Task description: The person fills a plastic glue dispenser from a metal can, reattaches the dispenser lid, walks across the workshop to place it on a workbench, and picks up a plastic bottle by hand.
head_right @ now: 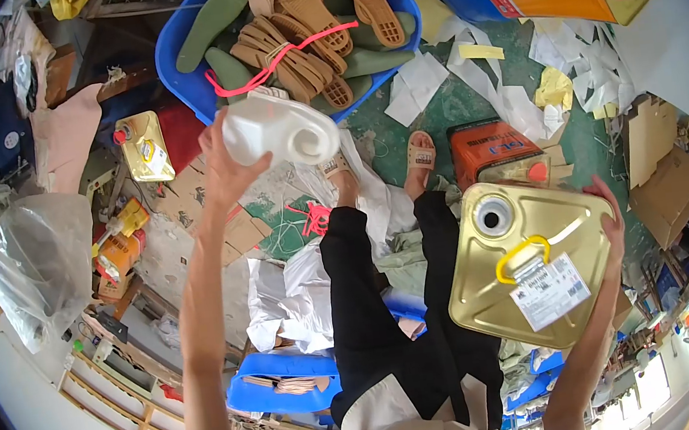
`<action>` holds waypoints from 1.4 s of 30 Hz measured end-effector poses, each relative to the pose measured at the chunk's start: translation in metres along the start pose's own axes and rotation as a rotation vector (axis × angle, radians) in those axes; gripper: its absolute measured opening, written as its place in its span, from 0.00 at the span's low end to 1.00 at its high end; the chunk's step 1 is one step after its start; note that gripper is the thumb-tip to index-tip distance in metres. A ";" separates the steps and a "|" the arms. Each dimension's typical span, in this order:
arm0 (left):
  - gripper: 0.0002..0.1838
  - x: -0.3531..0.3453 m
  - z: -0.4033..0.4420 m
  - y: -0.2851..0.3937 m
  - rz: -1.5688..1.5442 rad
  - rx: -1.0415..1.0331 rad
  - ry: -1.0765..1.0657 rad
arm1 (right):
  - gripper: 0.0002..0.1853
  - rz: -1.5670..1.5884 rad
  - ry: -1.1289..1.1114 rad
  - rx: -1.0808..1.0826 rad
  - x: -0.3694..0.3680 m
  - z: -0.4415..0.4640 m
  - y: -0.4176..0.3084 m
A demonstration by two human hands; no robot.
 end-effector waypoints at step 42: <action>0.59 -0.076 -0.105 0.068 -0.073 0.170 0.021 | 0.21 -0.706 -0.218 0.019 -0.249 0.039 -0.035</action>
Point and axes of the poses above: each hand's wrist, its own z-axis towards the middle knuckle, its own x-axis out of the back of the hand, y = z × x, the point moved 7 cm from there along z, towards the middle knuckle, and after that the axes turned 7 degrees about z, right-handed, at the moved point
